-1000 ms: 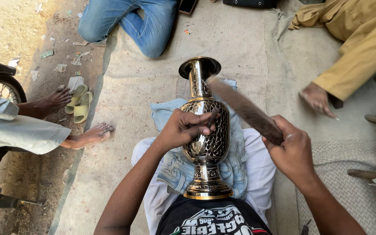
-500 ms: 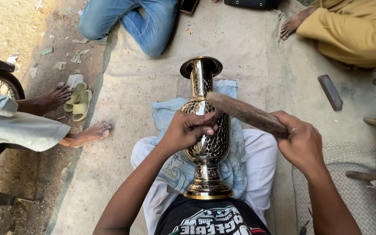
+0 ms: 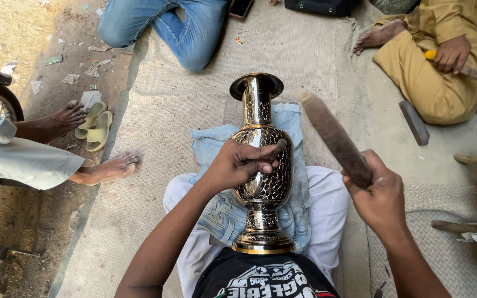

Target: The person sits on the ground with an engraved brass vase on their lap and rubs its surface with an abrasive stone, repositioning the vase to work different areas. They then set the vase aside and sharpen a small pointed tool against a flat stone resting on a denim cloth.

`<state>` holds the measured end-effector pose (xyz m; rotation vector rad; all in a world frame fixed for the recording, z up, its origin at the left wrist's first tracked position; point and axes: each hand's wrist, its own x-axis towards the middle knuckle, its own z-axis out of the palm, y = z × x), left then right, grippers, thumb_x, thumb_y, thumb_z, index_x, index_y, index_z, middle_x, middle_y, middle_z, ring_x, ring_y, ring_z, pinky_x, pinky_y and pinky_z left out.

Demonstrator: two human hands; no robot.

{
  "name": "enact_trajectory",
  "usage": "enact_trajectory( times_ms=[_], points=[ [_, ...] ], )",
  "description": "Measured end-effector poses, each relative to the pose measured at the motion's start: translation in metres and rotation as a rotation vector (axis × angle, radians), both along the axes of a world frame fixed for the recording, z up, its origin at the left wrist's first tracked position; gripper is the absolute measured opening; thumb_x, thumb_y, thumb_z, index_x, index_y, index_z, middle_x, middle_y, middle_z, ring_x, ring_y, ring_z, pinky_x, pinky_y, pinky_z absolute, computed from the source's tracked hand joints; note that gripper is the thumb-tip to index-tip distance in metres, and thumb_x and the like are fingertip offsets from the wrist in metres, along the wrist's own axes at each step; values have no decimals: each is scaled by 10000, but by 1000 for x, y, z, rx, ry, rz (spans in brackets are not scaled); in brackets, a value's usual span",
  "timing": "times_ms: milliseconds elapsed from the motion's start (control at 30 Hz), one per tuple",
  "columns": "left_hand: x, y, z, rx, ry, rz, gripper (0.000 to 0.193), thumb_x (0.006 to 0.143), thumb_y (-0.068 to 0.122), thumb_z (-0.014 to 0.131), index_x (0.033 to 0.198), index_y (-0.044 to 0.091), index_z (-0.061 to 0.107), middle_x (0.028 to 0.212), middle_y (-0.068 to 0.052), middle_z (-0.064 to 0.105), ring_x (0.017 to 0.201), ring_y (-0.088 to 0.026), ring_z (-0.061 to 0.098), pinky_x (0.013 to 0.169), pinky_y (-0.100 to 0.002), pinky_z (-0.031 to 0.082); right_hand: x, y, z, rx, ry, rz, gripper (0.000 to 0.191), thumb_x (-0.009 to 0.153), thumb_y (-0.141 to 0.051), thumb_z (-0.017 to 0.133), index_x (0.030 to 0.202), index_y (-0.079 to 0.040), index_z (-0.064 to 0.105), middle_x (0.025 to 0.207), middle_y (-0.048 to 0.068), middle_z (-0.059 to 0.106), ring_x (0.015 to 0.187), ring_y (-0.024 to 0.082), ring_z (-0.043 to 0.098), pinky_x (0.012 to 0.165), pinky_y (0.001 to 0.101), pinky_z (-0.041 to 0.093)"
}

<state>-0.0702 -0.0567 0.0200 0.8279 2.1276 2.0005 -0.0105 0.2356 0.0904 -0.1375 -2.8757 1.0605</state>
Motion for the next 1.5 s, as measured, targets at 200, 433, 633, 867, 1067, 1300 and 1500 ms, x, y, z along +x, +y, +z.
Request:
enact_trajectory(
  times_ms=[200,433,633,867,1067,1300,1500],
  points=[
    [-4,-12,-6,70,-40,19,397,867,42,793,1255,95,727,968,-53,815,856,-83,762,823,-250,620,-6,-3,-18,76,-84,-53,267,818,-71,658,1055,-194,649,827,39,758,779,301,768,698,442,551],
    [-7,-19,-13,75,-19,3,422,845,40,802,1256,93,718,973,-65,812,859,-90,776,814,-246,618,-16,-11,-38,377,-52,-5,468,785,-49,709,1200,-261,667,937,86,755,855,318,718,738,460,527],
    [-4,-18,-10,104,11,55,430,858,48,805,1275,101,714,965,-59,815,848,-92,773,808,-244,627,-43,-16,-23,-238,-16,109,408,864,-11,701,1206,-228,655,879,28,728,765,122,664,709,322,537],
    [-6,-21,-8,39,-17,52,436,836,71,811,1262,105,723,936,-41,817,813,-88,768,779,-246,617,-56,-17,-6,-150,177,301,379,819,96,694,1147,-94,685,945,18,722,861,70,679,759,262,547],
    [-6,-20,-11,141,-27,23,405,871,53,788,1266,101,715,964,-45,809,863,-88,771,819,-250,629,-59,-31,1,-230,119,197,314,827,26,758,1096,-108,665,922,28,733,834,104,696,729,279,564],
    [-7,-24,-11,106,7,22,437,851,52,798,1274,106,708,958,-42,807,839,-90,770,802,-245,622,-55,-38,3,-419,150,178,354,833,4,762,1121,-110,590,927,15,723,890,100,716,820,282,587],
    [-11,-24,-13,74,21,22,448,849,59,805,1283,121,711,956,-42,815,829,-95,774,802,-246,614,-55,-38,3,-484,115,176,355,813,-3,763,1117,-124,625,931,37,712,888,114,707,800,288,572]
  ],
)
